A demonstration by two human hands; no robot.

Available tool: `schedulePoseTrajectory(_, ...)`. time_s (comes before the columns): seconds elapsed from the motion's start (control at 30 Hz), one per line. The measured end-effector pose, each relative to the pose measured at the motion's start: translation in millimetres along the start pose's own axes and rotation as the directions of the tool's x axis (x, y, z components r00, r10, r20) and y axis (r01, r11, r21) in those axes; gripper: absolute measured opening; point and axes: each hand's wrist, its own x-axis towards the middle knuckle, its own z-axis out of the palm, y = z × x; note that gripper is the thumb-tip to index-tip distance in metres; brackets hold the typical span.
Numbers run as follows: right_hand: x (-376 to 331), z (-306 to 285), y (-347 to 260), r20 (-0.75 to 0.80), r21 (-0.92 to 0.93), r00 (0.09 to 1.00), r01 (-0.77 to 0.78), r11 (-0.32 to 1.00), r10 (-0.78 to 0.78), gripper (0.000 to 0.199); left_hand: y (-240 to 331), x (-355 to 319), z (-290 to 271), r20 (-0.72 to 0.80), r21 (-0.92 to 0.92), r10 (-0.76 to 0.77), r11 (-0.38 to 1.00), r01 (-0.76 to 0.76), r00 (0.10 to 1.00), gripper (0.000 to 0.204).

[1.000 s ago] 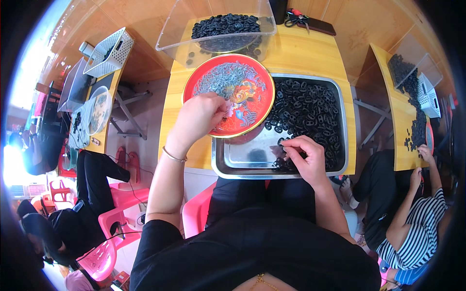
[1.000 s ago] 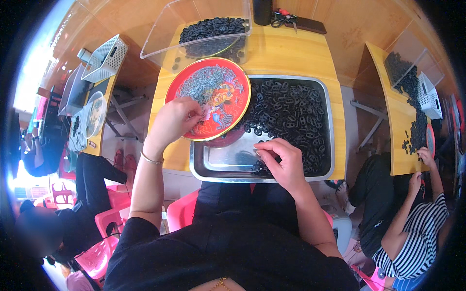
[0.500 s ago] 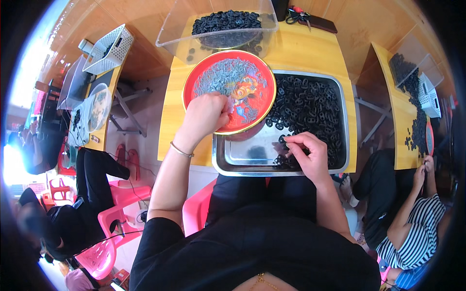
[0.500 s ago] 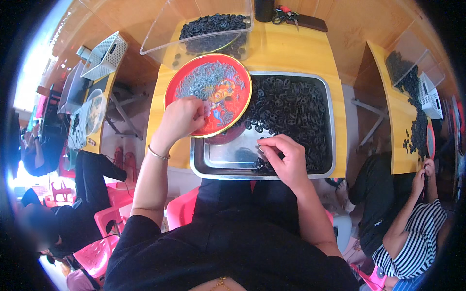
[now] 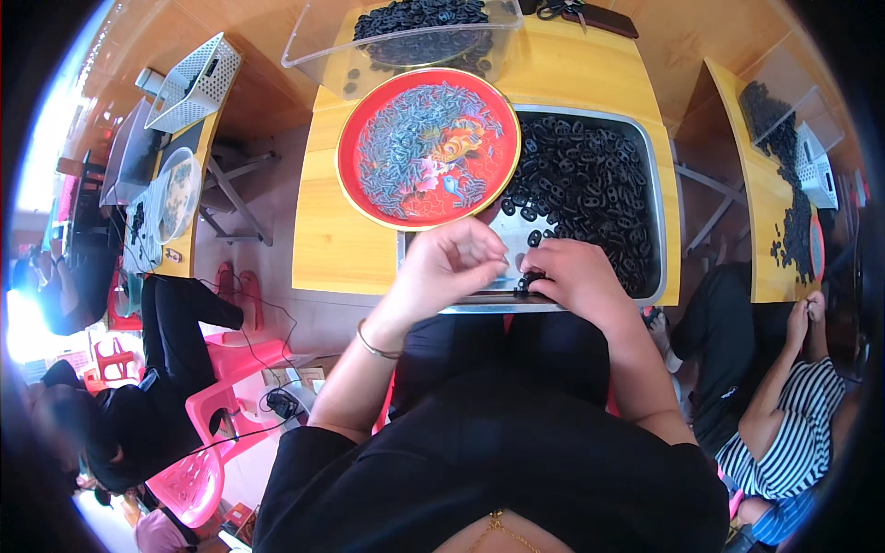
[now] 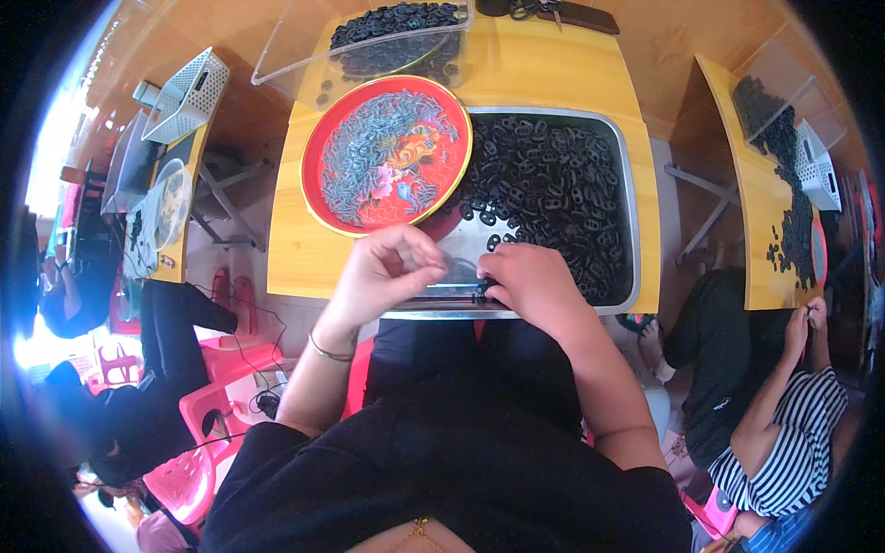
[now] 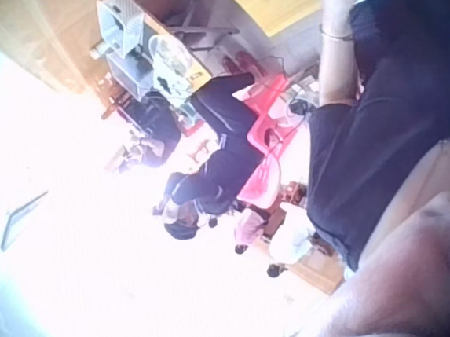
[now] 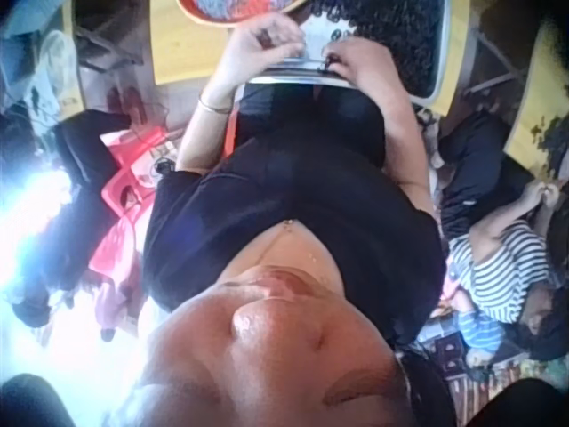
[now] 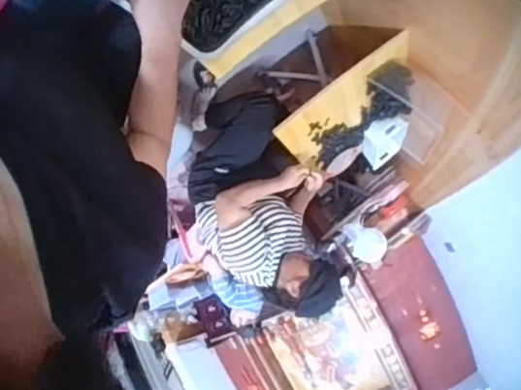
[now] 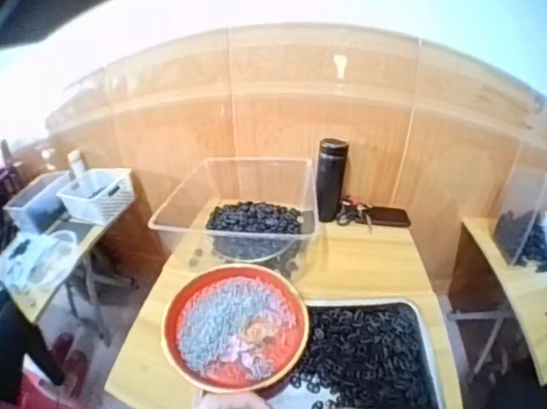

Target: The person assembles cord lock toggles by picking up springs from a round dish and plastic components from a metal tray and fitting them together by hand.

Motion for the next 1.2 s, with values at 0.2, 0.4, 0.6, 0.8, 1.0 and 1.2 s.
schedulePoseTrajectory(0.2, 5, 4, -3, 0.018, -0.091, 1.0, -0.008, 0.996, 0.01, 0.018, -35, -5, 6, 0.004, -0.079, -0.045, 0.996, 0.045, 0.999, 0.013)
schedulePoseTrajectory(0.4, 2, 3, -5, -0.19, 0.202, 0.978, -0.042, 0.978, 0.081, 0.013, -39, -2, 11, -0.091, -0.132, -0.109, 0.987, 0.097, 0.99, 0.01)
schedulePoseTrajectory(0.6, -4, 14, -15, -0.274, 0.8, 0.901, 0.02, 0.6, 0.335, 0.015, -47, 2, 15, -0.13, -0.315, -0.059, 0.949, 0.015, 0.99, 0.017)
schedulePoseTrajectory(0.8, -3, 15, -18, -0.326, 0.742, 0.887, 0.025, 0.67, 0.327, 0.015, -47, 3, 17, -0.154, -0.326, -0.013, 0.944, -0.038, 0.988, 0.02)
schedulePoseTrajectory(1.0, -2, 17, -17, -0.378, 0.684, 0.874, 0.042, 0.729, 0.304, 0.015, -48, 2, 17, -0.155, -0.327, 0.013, 0.943, -0.064, 0.988, 0.022)
schedulePoseTrajectory(1.2, -2, 18, -20, -0.348, 0.716, 0.876, 0.019, 0.698, 0.333, 0.011, -46, -2, 23, -0.203, -0.211, 0.104, 0.966, -0.147, 0.974, 0.024)
